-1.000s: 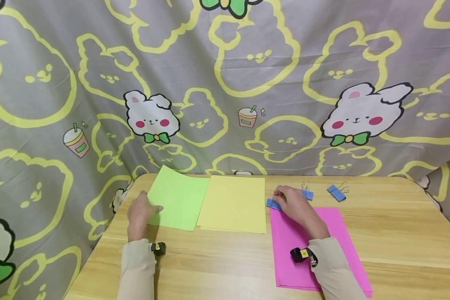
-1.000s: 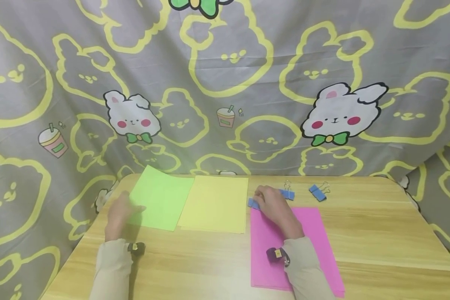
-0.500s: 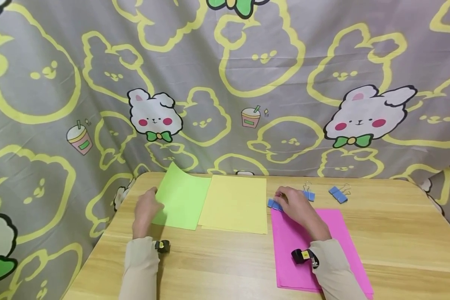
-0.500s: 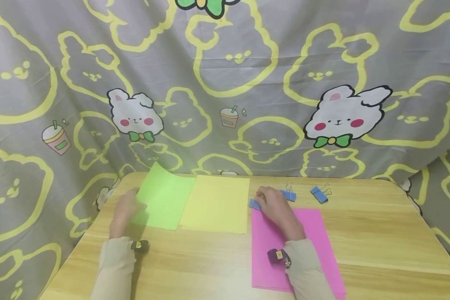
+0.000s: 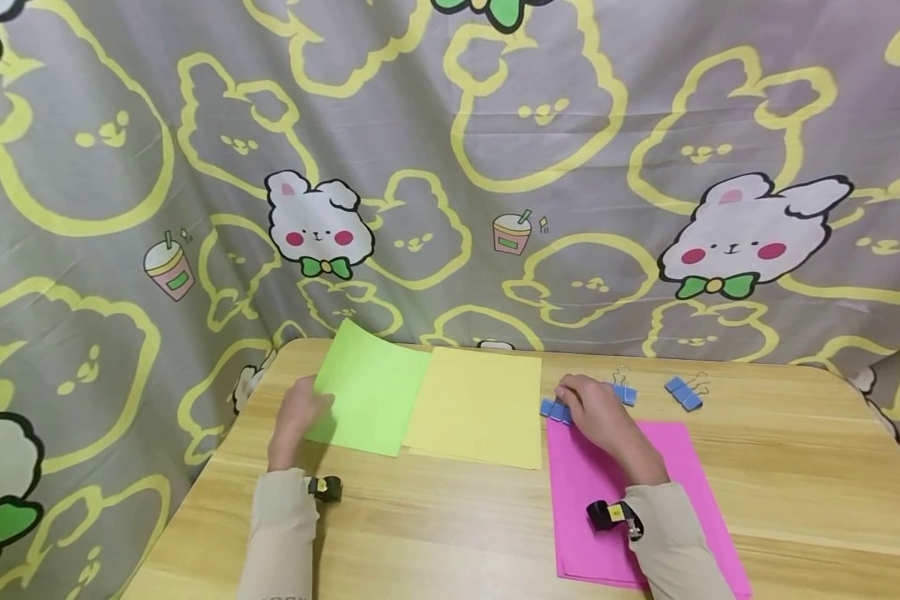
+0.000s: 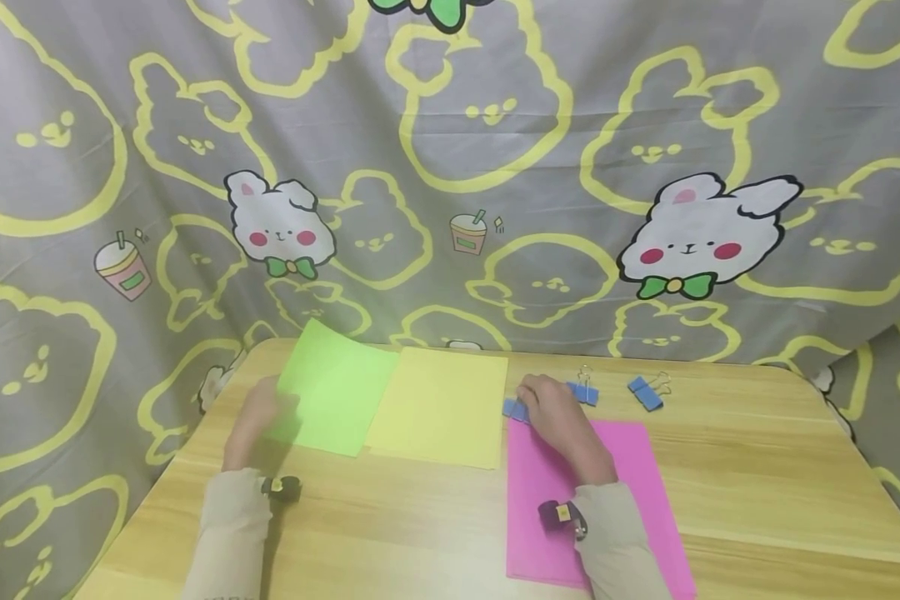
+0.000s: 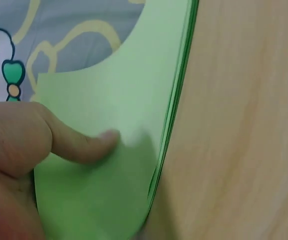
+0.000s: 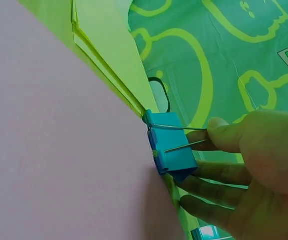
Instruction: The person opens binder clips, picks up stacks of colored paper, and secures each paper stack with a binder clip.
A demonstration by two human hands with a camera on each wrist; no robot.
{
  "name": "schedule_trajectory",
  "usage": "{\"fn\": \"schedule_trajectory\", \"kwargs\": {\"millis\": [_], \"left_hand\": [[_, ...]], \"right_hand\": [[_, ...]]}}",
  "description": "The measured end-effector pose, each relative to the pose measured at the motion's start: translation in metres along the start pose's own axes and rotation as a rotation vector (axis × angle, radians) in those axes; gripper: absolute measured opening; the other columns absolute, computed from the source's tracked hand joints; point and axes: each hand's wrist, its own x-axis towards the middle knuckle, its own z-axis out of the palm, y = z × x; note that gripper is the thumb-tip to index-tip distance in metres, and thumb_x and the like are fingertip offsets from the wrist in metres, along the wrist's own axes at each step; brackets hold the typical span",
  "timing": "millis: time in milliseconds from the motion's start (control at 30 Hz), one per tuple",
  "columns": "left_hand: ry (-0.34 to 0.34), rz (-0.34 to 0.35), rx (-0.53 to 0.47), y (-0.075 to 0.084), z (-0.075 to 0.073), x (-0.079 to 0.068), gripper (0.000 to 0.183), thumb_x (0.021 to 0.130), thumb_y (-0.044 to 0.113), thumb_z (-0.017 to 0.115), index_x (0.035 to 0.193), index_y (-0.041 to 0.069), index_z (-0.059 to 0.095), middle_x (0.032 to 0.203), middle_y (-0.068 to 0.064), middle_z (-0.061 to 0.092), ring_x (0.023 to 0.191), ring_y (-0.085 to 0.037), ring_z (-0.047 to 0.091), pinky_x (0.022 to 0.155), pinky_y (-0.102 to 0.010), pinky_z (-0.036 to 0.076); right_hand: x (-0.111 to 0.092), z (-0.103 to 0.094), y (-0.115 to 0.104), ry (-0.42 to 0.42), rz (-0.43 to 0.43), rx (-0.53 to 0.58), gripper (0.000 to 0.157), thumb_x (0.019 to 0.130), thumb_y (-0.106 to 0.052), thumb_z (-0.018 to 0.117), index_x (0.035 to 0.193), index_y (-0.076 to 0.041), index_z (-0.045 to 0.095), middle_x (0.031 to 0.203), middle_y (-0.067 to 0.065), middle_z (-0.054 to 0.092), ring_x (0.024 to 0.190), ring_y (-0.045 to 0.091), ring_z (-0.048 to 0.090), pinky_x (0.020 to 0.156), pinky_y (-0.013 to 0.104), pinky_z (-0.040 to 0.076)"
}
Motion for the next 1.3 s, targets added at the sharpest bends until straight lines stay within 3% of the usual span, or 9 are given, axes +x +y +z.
{"fn": "schedule_trajectory", "kwargs": {"millis": [133,367,467,600,767,900,1033,1133,1300], "left_hand": [[-0.027,-0.041,-0.123,-0.005,-0.006,0.003,0.029,0.103,0.014,0.055,0.115,-0.012,0.060,0.084,-0.015,0.060,0.074,-0.024,0.057,0.065,-0.034,0.049],[-0.077,-0.089,-0.336,0.000,-0.030,-0.004,0.041,0.107,0.022,0.055,0.132,-0.010,0.054,0.115,-0.021,0.066,0.096,-0.021,0.064,0.086,-0.036,0.053],[-0.040,-0.062,-0.437,0.005,-0.035,-0.008,0.045,0.107,0.026,0.056,0.137,-0.007,0.051,0.120,-0.018,0.065,0.102,-0.018,0.064,0.095,-0.039,0.052],[0.007,-0.006,-0.579,0.006,-0.032,-0.008,0.043,0.105,0.030,0.060,0.137,0.003,0.052,0.124,-0.004,0.061,0.114,-0.013,0.054,0.111,-0.046,0.038],[0.024,0.024,-0.750,-0.004,-0.019,-0.001,0.020,0.103,0.023,0.064,0.121,0.013,0.062,0.109,0.009,0.068,0.103,-0.009,0.063,0.100,-0.032,0.050],[0.025,0.002,-0.776,-0.013,-0.013,0.003,0.012,0.102,0.016,0.066,0.113,0.014,0.062,0.098,0.010,0.069,0.090,-0.009,0.067,0.082,-0.026,0.057],[0.034,-0.011,-0.703,-0.015,-0.012,0.004,0.028,0.097,0.016,0.073,0.119,0.007,0.059,0.097,0.008,0.068,0.087,-0.010,0.066,0.078,-0.027,0.058],[0.028,-0.012,-0.655,-0.014,-0.013,0.003,0.038,0.094,0.017,0.077,0.123,0.004,0.057,0.100,0.008,0.067,0.091,-0.010,0.066,0.080,-0.027,0.057],[0.036,-0.032,-0.671,-0.012,-0.013,0.002,0.039,0.092,0.016,0.079,0.124,0.014,0.056,0.114,0.009,0.063,0.109,-0.011,0.058,0.098,-0.028,0.048]], "right_hand": [[0.001,0.000,0.001,0.005,-0.004,0.008,0.017,0.106,-0.007,0.056,0.098,-0.003,0.070,0.079,0.001,0.058,0.072,0.018,0.051,0.068,0.038,0.046],[0.001,-0.003,-0.001,0.013,-0.002,0.028,0.017,0.104,-0.007,0.058,0.096,-0.005,0.073,0.090,0.007,0.066,0.082,0.023,0.060,0.075,0.043,0.051],[0.000,-0.004,-0.001,0.024,0.006,0.042,0.017,0.104,-0.007,0.059,0.097,-0.005,0.074,0.099,0.013,0.069,0.090,0.027,0.063,0.079,0.047,0.053],[-0.001,-0.006,0.000,0.030,0.015,0.055,0.017,0.104,-0.007,0.058,0.096,-0.005,0.074,0.104,0.017,0.069,0.095,0.031,0.065,0.080,0.049,0.053],[-0.001,-0.005,0.001,0.039,0.009,0.055,0.016,0.104,-0.007,0.059,0.097,-0.004,0.073,0.107,0.019,0.069,0.099,0.034,0.067,0.080,0.051,0.055],[-0.001,-0.005,0.000,0.043,0.009,0.062,0.015,0.103,-0.006,0.060,0.103,0.000,0.073,0.109,0.021,0.069,0.101,0.037,0.067,0.082,0.052,0.056],[-0.001,-0.004,0.000,0.038,0.011,0.066,0.015,0.103,-0.007,0.060,0.106,0.001,0.073,0.112,0.023,0.068,0.103,0.038,0.067,0.083,0.054,0.055],[-0.001,-0.004,0.000,0.037,0.005,0.066,0.015,0.103,-0.007,0.060,0.105,0.001,0.073,0.111,0.022,0.068,0.102,0.038,0.067,0.082,0.053,0.055],[-0.001,-0.003,0.001,0.034,0.002,0.064,0.016,0.103,-0.007,0.060,0.106,0.002,0.072,0.110,0.023,0.068,0.102,0.038,0.067,0.081,0.053,0.056]]}}
